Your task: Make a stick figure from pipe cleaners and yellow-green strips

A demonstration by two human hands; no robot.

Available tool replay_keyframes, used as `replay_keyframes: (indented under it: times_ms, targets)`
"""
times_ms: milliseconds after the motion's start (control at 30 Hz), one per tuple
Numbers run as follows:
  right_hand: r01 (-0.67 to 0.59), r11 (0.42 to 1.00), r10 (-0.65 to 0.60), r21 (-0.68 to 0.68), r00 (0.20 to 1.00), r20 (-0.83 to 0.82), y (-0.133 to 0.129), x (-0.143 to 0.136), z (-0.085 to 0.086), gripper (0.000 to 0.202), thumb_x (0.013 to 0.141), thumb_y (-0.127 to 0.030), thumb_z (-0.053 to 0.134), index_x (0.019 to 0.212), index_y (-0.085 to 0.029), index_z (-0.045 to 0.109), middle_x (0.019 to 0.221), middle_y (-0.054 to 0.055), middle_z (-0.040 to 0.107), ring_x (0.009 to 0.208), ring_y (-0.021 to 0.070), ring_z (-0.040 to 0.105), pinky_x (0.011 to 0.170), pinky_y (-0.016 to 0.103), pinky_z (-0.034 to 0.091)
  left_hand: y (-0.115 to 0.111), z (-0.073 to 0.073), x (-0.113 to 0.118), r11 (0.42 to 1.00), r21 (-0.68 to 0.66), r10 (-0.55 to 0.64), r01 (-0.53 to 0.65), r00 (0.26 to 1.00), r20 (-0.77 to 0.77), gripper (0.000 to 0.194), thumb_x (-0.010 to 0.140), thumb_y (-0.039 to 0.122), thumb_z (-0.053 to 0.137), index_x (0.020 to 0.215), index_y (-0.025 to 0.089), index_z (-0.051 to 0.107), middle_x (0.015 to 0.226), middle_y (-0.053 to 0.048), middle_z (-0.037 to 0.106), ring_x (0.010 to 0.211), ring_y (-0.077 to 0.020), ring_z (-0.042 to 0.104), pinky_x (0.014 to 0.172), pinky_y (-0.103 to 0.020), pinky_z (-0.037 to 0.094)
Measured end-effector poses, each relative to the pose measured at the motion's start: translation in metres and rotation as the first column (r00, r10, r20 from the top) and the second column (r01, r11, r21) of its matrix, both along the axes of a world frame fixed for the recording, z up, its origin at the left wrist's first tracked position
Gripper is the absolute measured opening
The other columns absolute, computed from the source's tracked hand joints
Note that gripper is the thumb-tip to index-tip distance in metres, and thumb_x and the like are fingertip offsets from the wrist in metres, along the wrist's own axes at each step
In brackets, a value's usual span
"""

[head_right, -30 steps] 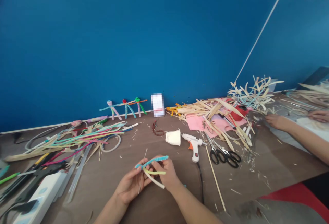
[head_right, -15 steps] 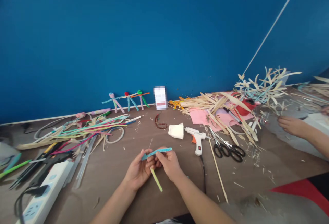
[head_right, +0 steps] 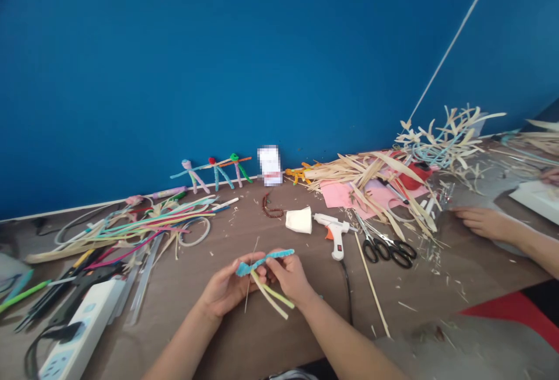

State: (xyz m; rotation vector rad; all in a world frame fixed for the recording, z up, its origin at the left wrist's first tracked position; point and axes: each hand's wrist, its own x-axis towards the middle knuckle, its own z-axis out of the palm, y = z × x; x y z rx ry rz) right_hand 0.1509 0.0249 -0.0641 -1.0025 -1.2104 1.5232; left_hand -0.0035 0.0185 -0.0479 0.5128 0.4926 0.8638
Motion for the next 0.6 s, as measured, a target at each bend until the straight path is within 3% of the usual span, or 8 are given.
replay_keyframes:
  times_ms: [100,200,367,533,600]
  targets:
    - [-0.014,1.000,0.012,-0.023,0.998,-0.066,0.000,0.001,0.001,0.021,0.073,-0.035,0.055,0.069,-0.015,0.054,0.057,-0.002,0.053,0.050,0.0079,0.048,0.047,0.020,0.039,0.003,0.005,0.000,1.000,-0.006,-0.016,0.015,0.998,-0.067,0.029,0.067,0.028,0.062,0.091,0.012,0.060,0.081,-0.009,0.063,0.077,-0.0208,0.058,0.080,-0.039,0.038]
    - [-0.033,0.998,0.024,-0.050,0.987,-0.156,0.000,0.000,0.003,0.020,0.072,-0.035,0.057,0.068,-0.015,0.055,0.059,-0.001,0.056,0.053,0.0093,0.052,0.051,0.022,0.041,0.006,0.006,0.003,0.999,0.022,0.048,-0.043,0.966,-0.254,0.021,0.065,0.018,0.065,0.084,0.012,0.060,0.074,-0.006,0.064,0.070,-0.0150,0.058,0.075,-0.031,0.040]
    - [0.026,0.998,-0.037,-0.061,0.982,-0.187,0.001,-0.003,0.003,0.020,0.066,-0.035,0.062,0.066,-0.015,0.057,0.063,0.001,0.059,0.059,0.0125,0.056,0.057,0.025,0.045,0.006,0.003,0.010,0.968,0.179,0.241,-0.173,0.835,-0.495,0.026,0.064,0.025,0.066,0.086,0.012,0.059,0.071,-0.005,0.065,0.068,-0.0140,0.058,0.070,-0.026,0.040]
    - [0.053,0.996,-0.062,-0.065,0.988,-0.138,0.001,-0.005,-0.001,0.020,0.066,-0.035,0.061,0.064,-0.015,0.056,0.062,0.001,0.060,0.058,0.0125,0.056,0.057,0.025,0.045,0.002,0.004,0.012,0.916,0.341,0.392,-0.214,0.664,-0.636,0.023,0.063,0.029,0.066,0.079,0.013,0.061,0.068,-0.005,0.066,0.065,-0.0148,0.058,0.067,-0.025,0.041]
    - [0.055,0.997,-0.060,-0.050,0.993,-0.098,0.001,-0.004,-0.002,0.021,0.068,-0.035,0.060,0.065,-0.015,0.056,0.060,0.001,0.059,0.056,0.0114,0.055,0.054,0.024,0.044,0.001,0.005,0.012,0.931,0.312,0.350,-0.189,0.704,-0.618,0.025,0.062,0.029,0.067,0.080,0.012,0.061,0.069,-0.005,0.066,0.066,-0.0154,0.058,0.068,-0.025,0.041]
